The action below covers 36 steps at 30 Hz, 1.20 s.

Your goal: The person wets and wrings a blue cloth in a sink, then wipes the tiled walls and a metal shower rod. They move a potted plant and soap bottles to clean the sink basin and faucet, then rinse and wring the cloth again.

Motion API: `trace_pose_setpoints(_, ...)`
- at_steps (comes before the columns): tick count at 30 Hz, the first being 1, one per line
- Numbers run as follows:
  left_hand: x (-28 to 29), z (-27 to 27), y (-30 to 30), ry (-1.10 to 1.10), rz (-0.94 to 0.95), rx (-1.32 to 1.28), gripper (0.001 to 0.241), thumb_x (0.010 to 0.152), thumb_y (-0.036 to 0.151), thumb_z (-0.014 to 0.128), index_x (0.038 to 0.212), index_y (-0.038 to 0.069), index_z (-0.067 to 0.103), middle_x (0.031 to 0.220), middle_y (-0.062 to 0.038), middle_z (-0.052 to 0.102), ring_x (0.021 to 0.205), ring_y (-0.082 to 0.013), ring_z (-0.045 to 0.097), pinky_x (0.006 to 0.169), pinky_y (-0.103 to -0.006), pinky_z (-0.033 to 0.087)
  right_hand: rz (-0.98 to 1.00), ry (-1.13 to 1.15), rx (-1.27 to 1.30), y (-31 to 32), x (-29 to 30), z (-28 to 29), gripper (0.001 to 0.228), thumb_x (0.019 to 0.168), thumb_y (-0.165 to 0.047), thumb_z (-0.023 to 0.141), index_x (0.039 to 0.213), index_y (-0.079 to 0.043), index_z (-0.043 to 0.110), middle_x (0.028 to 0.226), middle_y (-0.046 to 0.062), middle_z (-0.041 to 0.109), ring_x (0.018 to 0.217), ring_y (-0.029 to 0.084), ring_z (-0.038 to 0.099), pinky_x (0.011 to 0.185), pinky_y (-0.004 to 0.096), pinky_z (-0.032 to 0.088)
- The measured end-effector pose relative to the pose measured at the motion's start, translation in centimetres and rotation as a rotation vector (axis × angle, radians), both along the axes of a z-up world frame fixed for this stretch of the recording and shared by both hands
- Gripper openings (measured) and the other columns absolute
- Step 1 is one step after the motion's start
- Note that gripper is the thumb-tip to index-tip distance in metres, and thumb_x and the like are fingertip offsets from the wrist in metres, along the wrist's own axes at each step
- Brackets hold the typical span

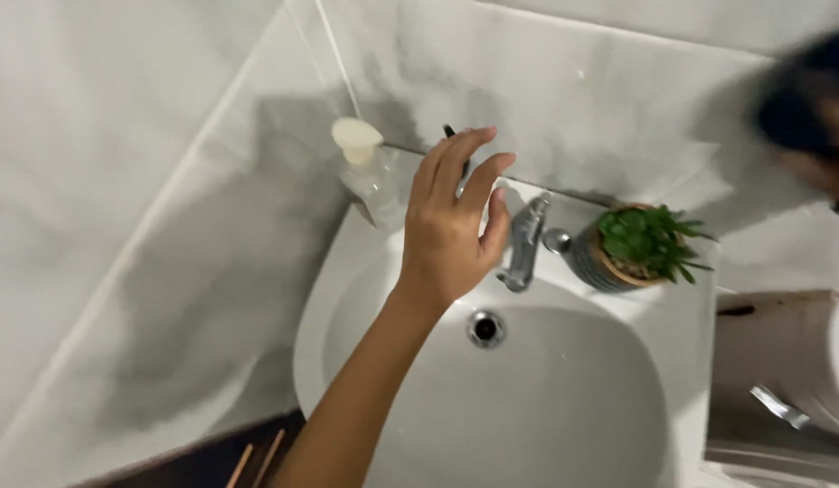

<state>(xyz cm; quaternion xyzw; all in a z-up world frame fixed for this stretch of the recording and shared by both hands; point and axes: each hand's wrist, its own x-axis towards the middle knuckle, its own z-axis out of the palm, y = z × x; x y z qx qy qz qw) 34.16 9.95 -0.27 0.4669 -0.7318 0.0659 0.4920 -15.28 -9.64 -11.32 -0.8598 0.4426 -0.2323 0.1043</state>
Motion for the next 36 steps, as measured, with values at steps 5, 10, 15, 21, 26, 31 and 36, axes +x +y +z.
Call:
trace_pose_setpoints(5,1.8,0.3,-2.4,0.055,0.022,0.016,0.031,0.085,-0.003,0.069,0.115,0.003,0.066,0.135,-0.013,0.056,0.126,-0.0329,0.057,0.111,-0.0456,0.048,-0.126,0.791,-1.301,-0.8,25.7,9.4,0.064,0.109,-0.090,0.044,0.159,-0.055,0.061,0.158,-0.014,0.057,0.162,0.028,0.032,0.125,0.056,0.017)
trace_pose_setpoints(10,2.3,-0.8,-4.6,0.066,0.053,-0.011,0.035,0.083,-0.008,0.068,0.117,-0.001,0.065,0.136,-0.016,0.055,0.124,-0.0368,0.057,0.108,-0.0460,0.049,0.089,0.698,-1.363,-0.7,33.1,11.1,0.054,0.104,-0.066,0.053,0.154,-0.046,0.055,0.160,-0.021,0.052,0.145,0.009,0.044,0.132,0.049,0.014)
trace_pose_setpoints(15,2.1,-2.3,-4.6,-0.019,0.092,-0.005,0.037,0.086,-0.004,0.070,0.123,-0.001,0.065,0.142,-0.016,0.055,0.135,-0.0364,0.056,0.123,-0.0549,0.040,0.125,0.908,-1.396,2.2,21.6,11.5,0.040,0.114,-0.058,0.075,0.152,-0.047,0.068,0.153,-0.015,0.072,0.132,0.016,0.069,0.119,0.055,0.037)
trace_pose_setpoints(21,2.8,-1.9,-5.2,-0.142,0.073,0.053,0.038,0.087,0.003,0.068,0.123,-0.005,0.060,0.142,-0.020,0.053,0.137,-0.0389,0.050,0.120,-0.0563,0.037,0.169,1.027,-1.109,2.9,2.7,2.2,0.051,0.096,-0.035,0.072,0.145,-0.045,0.061,0.152,-0.007,0.064,0.116,0.028,0.071,0.107,0.060,0.057)
trace_pose_setpoints(26,4.8,-1.6,-5.4,-0.131,0.095,0.123,0.038,0.092,0.009,0.063,0.128,-0.003,0.059,0.149,-0.021,0.047,0.144,-0.0385,0.043,0.119,-0.0511,0.038,0.207,1.021,-1.118,2.4,13.3,6.2,0.059,0.092,-0.030,0.075,0.145,-0.043,0.054,0.155,-0.012,0.059,0.122,0.021,0.065,0.094,0.047,0.049)
trace_pose_setpoints(31,5.1,-1.6,-4.7,-0.040,0.056,0.160,0.041,0.092,0.009,0.061,0.131,-0.005,0.059,0.153,-0.023,0.043,0.143,-0.0385,0.048,0.112,-0.0412,0.048,0.171,0.917,-1.120,1.2,28.8,9.0,0.062,0.093,-0.034,0.071,0.150,-0.046,0.047,0.158,-0.018,0.052,0.143,0.016,0.047,0.108,0.044,0.045)
trace_pose_setpoints(36,7.4,-0.2,-3.0,-0.133,0.082,-0.012,0.042,0.082,0.003,0.073,0.122,-0.007,0.066,0.144,-0.024,0.052,0.136,-0.0383,0.052,0.115,-0.0502,0.046,0.309,0.743,-1.163,-0.3,39.7,10.5,0.044,0.092,-0.036,0.061,0.135,-0.032,0.059,0.157,-0.012,0.053,0.145,0.017,0.046,0.118,0.044,0.036)
